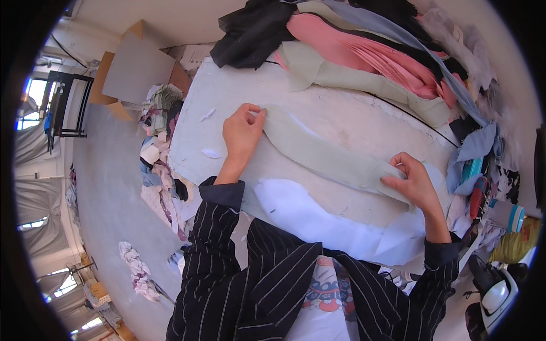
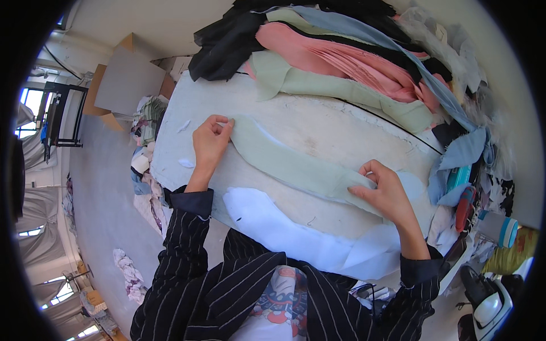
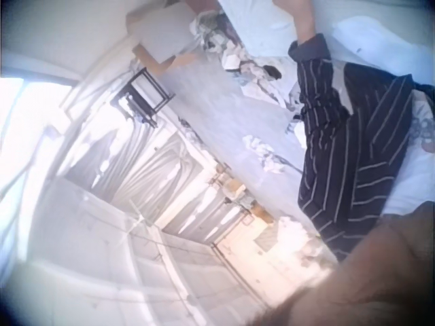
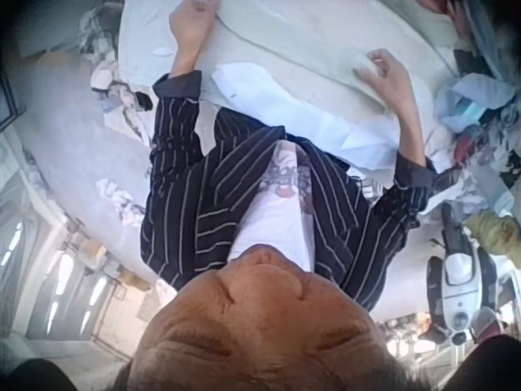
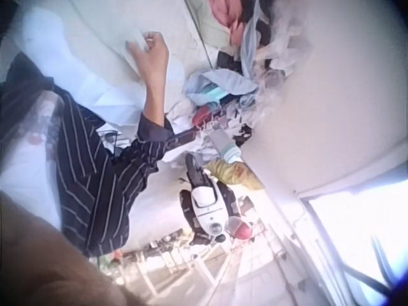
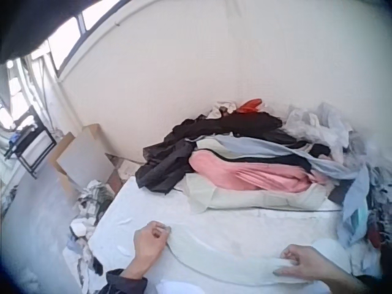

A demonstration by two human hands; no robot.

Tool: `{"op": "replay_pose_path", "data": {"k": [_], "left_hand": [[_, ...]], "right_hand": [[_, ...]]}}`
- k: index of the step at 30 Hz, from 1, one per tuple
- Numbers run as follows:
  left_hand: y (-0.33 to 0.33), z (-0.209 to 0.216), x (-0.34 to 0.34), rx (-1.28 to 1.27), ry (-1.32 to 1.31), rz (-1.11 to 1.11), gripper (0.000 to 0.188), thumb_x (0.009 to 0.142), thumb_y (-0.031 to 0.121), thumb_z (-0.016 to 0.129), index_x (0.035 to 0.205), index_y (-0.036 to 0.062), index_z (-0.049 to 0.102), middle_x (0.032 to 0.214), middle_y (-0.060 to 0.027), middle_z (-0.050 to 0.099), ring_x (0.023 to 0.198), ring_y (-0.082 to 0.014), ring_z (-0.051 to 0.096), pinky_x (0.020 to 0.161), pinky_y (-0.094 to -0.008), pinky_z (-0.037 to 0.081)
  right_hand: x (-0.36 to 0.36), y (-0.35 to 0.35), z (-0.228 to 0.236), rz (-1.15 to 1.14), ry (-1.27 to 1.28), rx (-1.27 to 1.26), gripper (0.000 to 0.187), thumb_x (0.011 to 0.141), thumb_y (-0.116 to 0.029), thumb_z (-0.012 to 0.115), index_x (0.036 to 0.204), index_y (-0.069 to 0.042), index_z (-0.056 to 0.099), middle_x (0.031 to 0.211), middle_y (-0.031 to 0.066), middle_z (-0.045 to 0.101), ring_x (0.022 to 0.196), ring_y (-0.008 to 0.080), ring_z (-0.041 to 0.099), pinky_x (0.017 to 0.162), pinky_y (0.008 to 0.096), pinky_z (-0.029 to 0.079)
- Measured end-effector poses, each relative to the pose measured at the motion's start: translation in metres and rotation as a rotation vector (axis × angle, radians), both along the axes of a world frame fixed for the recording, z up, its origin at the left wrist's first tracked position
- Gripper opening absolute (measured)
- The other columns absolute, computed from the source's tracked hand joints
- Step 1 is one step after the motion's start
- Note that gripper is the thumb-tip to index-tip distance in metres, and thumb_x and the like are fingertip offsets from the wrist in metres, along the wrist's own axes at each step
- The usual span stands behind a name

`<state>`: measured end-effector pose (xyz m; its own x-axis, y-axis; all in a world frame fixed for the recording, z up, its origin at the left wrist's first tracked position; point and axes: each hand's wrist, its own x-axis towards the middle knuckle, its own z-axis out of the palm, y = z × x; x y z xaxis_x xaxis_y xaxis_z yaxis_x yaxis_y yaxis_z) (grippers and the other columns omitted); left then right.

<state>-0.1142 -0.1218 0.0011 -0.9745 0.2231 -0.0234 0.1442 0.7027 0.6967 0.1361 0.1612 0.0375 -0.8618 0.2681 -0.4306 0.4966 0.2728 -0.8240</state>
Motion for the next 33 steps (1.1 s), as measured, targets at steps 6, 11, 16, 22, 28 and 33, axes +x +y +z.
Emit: {"op": "replay_pose_path", "data": {"k": [6,11,16,22,28,33], "left_hand": [[0.019,-0.010,0.005,-0.170,0.620,-0.426,0.045,0.095,0.032,0.060,0.135,0.0127,0.056,0.139,-0.0163,0.050,0.132,-0.0324,0.044,0.108,-0.0478,0.032],[0.026,-0.018,0.005,-0.387,0.417,-0.605,0.059,0.098,0.047,0.047,0.149,0.0160,0.042,0.160,-0.0172,0.022,0.149,-0.0355,0.014,0.117,-0.0575,0.005],[0.028,-0.015,0.006,-0.433,0.427,-0.622,0.060,0.097,0.046,0.051,0.148,0.0159,0.043,0.160,-0.0173,0.022,0.149,-0.0351,0.016,0.118,-0.0565,0.008],[0.028,-0.014,0.006,-0.425,0.424,-0.615,0.060,0.097,0.045,0.051,0.149,0.0159,0.042,0.160,-0.0174,0.023,0.149,-0.0355,0.016,0.118,-0.0563,0.008],[0.025,-0.019,0.004,-0.380,0.428,-0.623,0.056,0.100,0.042,0.046,0.149,0.0167,0.042,0.160,-0.0162,0.023,0.149,-0.0346,0.016,0.117,-0.0582,0.008],[0.023,-0.022,0.000,-0.328,0.394,-0.638,0.056,0.101,0.045,0.042,0.150,0.0180,0.040,0.160,-0.0152,0.022,0.149,-0.0350,0.016,0.116,-0.0593,0.008]], "right_hand": [[0.002,-0.002,-0.001,0.009,0.016,0.038,0.030,0.076,-0.010,0.077,0.097,-0.004,0.056,0.079,0.0067,0.066,0.072,0.0102,0.059,0.066,0.0243,0.047],[0.012,-0.014,0.030,-0.042,0.055,-0.310,0.034,0.078,-0.008,0.075,0.107,-0.004,0.058,0.078,0.0057,0.064,0.073,0.0106,0.059,0.068,0.0236,0.046],[0.021,-0.013,0.018,-0.037,0.009,-0.126,0.041,0.078,-0.008,0.074,0.115,-0.006,0.058,0.077,0.0059,0.064,0.069,0.0130,0.059,0.066,0.0257,0.046],[0.019,-0.016,0.003,-0.030,0.063,0.239,0.047,0.078,-0.010,0.075,0.122,-0.008,0.058,0.074,0.0135,0.064,0.063,0.0212,0.058,0.062,0.0302,0.046],[0.020,-0.018,0.005,-0.105,0.107,0.238,0.046,0.080,-0.006,0.070,0.124,-0.008,0.058,0.066,0.0073,0.060,0.059,0.0145,0.051,0.059,0.0273,0.042],[0.021,-0.019,0.004,-0.129,0.138,0.274,0.047,0.082,-0.007,0.070,0.127,-0.009,0.056,0.064,0.0116,0.057,0.055,0.0187,0.046,0.056,0.0298,0.041]]}}
